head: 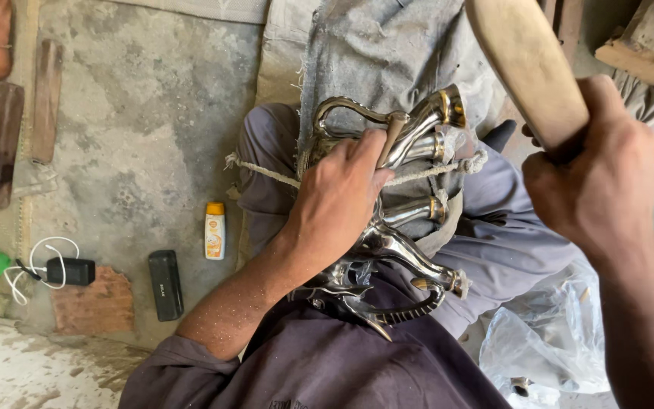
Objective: The person sits on the floor with a silvered metal animal figurine tied to a cloth pad on their lap. They hold a small punch against the figurine's surface and strike it repeatedly with a wooden mallet, repositioning the punch to work different spots on the sculpture's body and legs.
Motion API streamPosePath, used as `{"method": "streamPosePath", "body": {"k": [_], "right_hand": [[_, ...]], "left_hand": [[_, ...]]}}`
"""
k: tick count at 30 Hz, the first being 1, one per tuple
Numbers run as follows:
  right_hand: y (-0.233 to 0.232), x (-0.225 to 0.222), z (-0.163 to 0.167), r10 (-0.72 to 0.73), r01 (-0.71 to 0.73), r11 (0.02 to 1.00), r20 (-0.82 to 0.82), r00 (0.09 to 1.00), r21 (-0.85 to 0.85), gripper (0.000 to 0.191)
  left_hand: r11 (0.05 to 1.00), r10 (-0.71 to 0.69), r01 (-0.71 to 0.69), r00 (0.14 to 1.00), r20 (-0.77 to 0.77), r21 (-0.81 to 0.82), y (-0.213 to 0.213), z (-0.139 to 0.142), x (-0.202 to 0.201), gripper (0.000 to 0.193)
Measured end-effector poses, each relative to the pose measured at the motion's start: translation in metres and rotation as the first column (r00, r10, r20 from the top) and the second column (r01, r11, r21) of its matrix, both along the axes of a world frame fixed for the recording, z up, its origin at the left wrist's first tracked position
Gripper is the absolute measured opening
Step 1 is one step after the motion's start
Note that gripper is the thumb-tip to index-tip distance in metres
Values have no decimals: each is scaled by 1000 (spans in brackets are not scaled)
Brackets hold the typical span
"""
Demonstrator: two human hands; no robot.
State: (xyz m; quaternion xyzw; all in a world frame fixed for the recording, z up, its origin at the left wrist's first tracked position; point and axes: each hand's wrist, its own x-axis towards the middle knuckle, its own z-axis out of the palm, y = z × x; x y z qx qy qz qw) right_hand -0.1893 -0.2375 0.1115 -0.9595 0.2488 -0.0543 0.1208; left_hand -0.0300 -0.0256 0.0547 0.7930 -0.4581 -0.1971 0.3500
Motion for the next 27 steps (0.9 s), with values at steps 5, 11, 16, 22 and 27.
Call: {"method": "streamPosePath", "body": {"k": [5, 11, 16, 22, 27], "right_hand": [[16, -15, 16, 65, -63, 996, 19, 998, -64, 42], [38, -33, 13, -202, 209, 971, -66, 977, 114, 41], [40, -40, 7, -151, 136, 982, 112, 982, 131, 42], [47, -57, -12, -172, 167, 980, 39, 984, 112, 41], [72, -77, -33, -331, 346, 913, -101, 938, 216, 46]], "left_hand": [[995, -34, 35, 999, 11, -91, 6, 5, 5, 34], [987, -118, 107, 989, -87, -124, 6, 11, 9, 35], [985, -164, 164, 986, -14, 55, 2, 16, 5, 41], [962, -263, 254, 962, 80, 104, -7, 16, 9, 35], [880, -454, 452, 891, -16, 145, -23, 11, 15, 23]]}}
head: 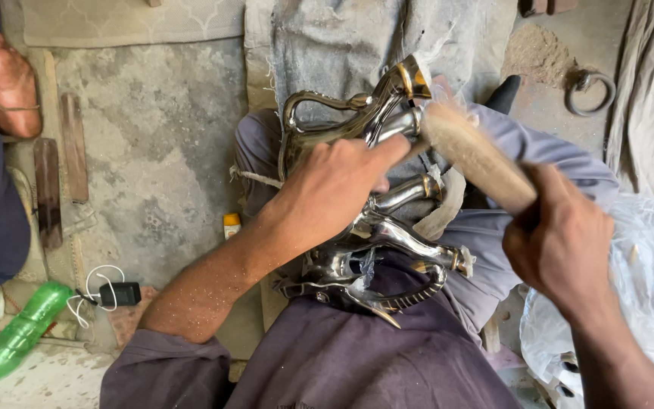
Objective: The person sits on the floor with a silvered metal animal figurine tied to a cloth pad on their lap. They hold a small punch against the figurine's surface and strike it repeatedly with a wooden mallet, repositioning the punch to work different spots on the sculpture's body and legs.
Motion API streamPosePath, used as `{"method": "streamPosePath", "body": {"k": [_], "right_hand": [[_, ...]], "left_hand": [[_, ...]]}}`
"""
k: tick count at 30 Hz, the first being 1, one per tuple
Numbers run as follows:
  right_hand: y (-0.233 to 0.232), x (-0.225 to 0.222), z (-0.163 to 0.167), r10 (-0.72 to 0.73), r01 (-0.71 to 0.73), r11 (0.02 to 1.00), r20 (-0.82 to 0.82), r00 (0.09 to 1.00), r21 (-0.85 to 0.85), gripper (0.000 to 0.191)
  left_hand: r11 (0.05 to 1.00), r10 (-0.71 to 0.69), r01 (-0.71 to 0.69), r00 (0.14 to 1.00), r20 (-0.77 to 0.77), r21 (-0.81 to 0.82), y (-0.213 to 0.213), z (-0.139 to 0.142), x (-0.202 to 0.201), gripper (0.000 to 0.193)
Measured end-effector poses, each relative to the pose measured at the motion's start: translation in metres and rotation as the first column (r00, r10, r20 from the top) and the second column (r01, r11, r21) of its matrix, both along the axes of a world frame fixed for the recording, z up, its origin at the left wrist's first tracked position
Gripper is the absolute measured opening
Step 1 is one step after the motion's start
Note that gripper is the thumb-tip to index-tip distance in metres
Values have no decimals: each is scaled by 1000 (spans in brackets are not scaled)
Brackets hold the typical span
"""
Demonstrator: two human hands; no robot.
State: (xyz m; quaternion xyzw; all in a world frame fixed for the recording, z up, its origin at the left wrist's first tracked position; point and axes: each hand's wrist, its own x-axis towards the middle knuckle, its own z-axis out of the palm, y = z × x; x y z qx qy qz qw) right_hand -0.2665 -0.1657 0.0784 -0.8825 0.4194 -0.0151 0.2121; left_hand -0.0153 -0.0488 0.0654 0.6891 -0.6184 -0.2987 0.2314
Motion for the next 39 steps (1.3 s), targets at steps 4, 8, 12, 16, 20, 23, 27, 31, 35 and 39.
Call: {"method": "streamPosePath", "body": {"k": [4, 8, 12, 16, 20, 23, 27, 31, 35, 39], "right_hand": [[14, -17, -9, -256, 252, 939, -14, 967, 236, 43], [13, -26, -13, -306, 224, 906, 192, 932, 358, 47], [10, -25, -11, -234, 177, 948, 205, 950, 264, 53], [5, -14, -2, -120, 110, 992, 161, 980, 68, 52], [-1, 1, 9, -39, 27, 999, 327, 944, 40, 47], [-2, 8, 16, -84, 35, 990, 380, 921, 135, 51], [4, 8, 17, -41, 41, 999, 57, 998, 11, 50], [21, 4, 7, -346, 276, 897, 159, 925, 346, 53], [41, -14, 2, -252, 237, 952, 56, 966, 195, 48], [69, -31, -4, -322, 314, 877, -41, 946, 365, 55]], "left_hand": [[997, -82, 82, 996, 22, 2, -5, 4, 6, 23], [998, -63, 63, 998, -21, 14, -3, 10, 10, 33], [997, 42, -47, 994, -101, -54, 13, 14, 8, 36], [984, 118, -130, 988, -98, -124, 26, 10, 3, 32], [978, 160, -165, 986, -54, -124, 30, 4, -1, 34], [982, 159, -161, 987, -23, -104, 29, 3, -2, 34], [989, 113, -114, 993, -18, -95, 25, 8, 0, 32], [1000, 21, -22, 1000, 5, 16, 11, 10, 5, 29], [982, -114, 116, 993, -21, 147, -3, 10, 7, 20], [959, -231, 230, 973, -13, 164, -13, 7, 7, 14]]}}
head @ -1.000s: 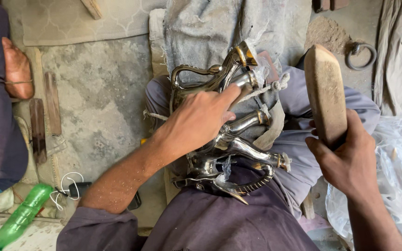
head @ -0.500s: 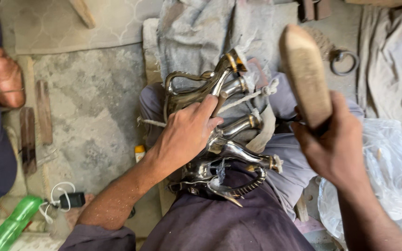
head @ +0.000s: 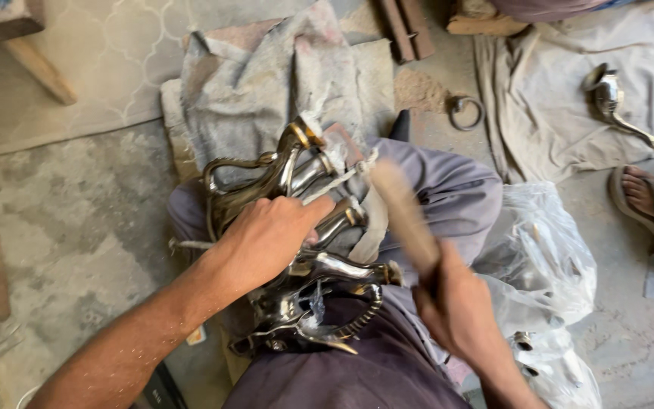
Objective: The person sits on the floor with a silvered metal animal figurine tied to a cloth pad on their lap. They hold a small punch against the figurine's surface and strike it repeatedly with a wooden mallet, repositioning the punch to work different spots on the sculpture's body and legs.
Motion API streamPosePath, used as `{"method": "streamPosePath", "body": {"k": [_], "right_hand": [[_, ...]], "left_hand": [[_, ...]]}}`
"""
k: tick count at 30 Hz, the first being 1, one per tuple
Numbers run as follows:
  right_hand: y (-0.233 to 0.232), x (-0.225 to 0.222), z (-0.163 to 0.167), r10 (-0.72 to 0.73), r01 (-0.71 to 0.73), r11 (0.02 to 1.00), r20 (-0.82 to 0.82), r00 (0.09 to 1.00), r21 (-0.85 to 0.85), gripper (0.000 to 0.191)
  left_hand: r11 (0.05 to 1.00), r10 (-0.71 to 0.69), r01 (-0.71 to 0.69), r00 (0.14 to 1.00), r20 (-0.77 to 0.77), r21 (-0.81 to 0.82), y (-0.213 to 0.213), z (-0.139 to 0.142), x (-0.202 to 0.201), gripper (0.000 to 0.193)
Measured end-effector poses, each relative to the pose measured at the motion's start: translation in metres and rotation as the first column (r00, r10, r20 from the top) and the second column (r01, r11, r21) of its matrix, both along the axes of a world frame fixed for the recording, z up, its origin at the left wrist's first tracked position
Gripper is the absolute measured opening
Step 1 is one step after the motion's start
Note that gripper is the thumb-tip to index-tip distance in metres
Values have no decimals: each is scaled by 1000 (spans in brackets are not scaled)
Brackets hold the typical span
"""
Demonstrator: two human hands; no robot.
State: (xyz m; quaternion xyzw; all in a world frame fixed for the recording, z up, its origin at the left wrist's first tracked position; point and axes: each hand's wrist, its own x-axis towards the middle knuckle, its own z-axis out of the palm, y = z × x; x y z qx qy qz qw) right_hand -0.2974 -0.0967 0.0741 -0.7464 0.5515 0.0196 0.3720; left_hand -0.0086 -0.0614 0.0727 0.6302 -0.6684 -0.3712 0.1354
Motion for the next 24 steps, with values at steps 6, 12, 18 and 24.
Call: {"method": "streamPosePath", "body": {"k": [6, 12, 18, 24], "right_hand": [[41, -15, -12, -85, 92, 991, -77, 993, 93, 63], [56, -20, -8, -161, 172, 973, -82, 984, 156, 65], [48, -32, -7, -223, 237, 964, -120, 967, 118, 57], [39, -33, -15, -359, 342, 922, 73, 930, 182, 45]], "left_hand": [[974, -219, 211, 970, 109, 81, -11, -2, -3, 27], [942, -335, 327, 930, 150, 74, -14, -1, -4, 27], [988, -155, 155, 987, -32, -17, -16, 6, 3, 42], [995, -21, 30, 996, -92, 95, -19, 6, 9, 34]]}}
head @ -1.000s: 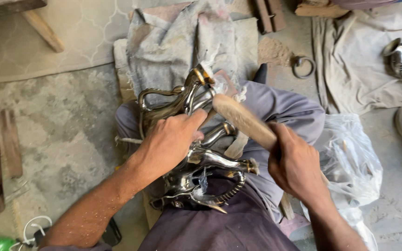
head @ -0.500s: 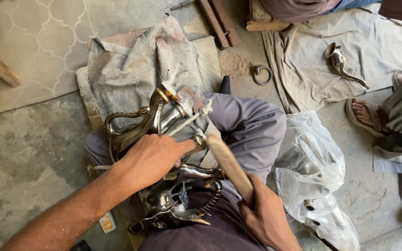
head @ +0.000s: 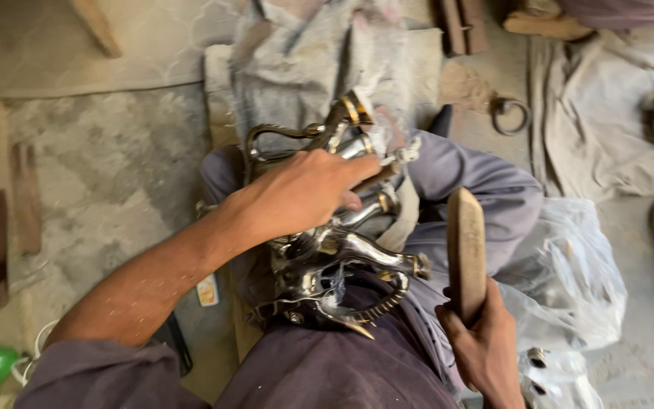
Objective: The person sits on the floor with a silvered metal animal figurine tied to a cloth pad on their lap. They hold a small punch against the figurine's surface and strike it repeatedly with a wooden mallet, repositioning the punch to work different spots on the sculpture's body and legs.
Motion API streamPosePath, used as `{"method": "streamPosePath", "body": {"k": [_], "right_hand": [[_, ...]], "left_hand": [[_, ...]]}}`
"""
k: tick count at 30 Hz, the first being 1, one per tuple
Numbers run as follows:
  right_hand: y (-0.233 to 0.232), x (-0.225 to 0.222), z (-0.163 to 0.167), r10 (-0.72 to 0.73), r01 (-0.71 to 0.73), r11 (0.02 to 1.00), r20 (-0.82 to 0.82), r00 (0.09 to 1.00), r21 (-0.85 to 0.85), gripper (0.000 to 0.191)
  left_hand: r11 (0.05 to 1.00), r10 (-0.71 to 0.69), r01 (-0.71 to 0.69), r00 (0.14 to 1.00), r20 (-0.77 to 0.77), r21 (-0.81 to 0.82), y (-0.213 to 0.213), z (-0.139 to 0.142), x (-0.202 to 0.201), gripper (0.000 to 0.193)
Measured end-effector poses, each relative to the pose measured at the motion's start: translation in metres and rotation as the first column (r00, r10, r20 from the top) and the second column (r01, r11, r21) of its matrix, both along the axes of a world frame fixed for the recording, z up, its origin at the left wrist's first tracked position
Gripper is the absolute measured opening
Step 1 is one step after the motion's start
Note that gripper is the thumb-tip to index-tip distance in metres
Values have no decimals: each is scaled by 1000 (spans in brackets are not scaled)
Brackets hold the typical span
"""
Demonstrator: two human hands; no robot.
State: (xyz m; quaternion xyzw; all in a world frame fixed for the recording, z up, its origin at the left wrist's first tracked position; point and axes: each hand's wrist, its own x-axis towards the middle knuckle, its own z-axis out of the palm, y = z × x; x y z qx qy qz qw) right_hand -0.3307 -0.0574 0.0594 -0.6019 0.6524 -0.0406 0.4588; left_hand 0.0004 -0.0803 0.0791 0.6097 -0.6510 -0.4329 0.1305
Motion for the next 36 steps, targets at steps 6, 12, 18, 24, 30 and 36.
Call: {"method": "streamPosePath", "body": {"k": [6, 12, 18, 24, 30, 36], "right_hand": [[-4, -1, 0, 6, -2, 999, -83, 997, 47, 42], [-8, -5, -2, 75, -63, 995, -156, 985, 81, 51], [-8, -5, -2, 91, -90, 995, 41, 995, -38, 47], [-23, 7, 0, 225, -250, 967, -277, 934, -58, 49], [-52, 22, 3, 361, -410, 890, -239, 901, -202, 48], [-91, 37, 10, 493, -565, 768, -285, 822, -300, 53]], "left_hand": [[999, -29, 28, 998, -58, -17, 3, -8, 0, 41], [964, -192, 206, 977, 96, -170, -6, -20, -5, 41], [958, -264, 272, 960, 97, -85, -11, -24, -11, 31], [968, -238, 246, 964, 122, -54, -7, -19, -14, 24], [991, -32, 40, 997, 64, -131, 8, -13, -8, 26], [973, 151, -150, 989, -10, -175, 23, -12, -7, 27]]}}
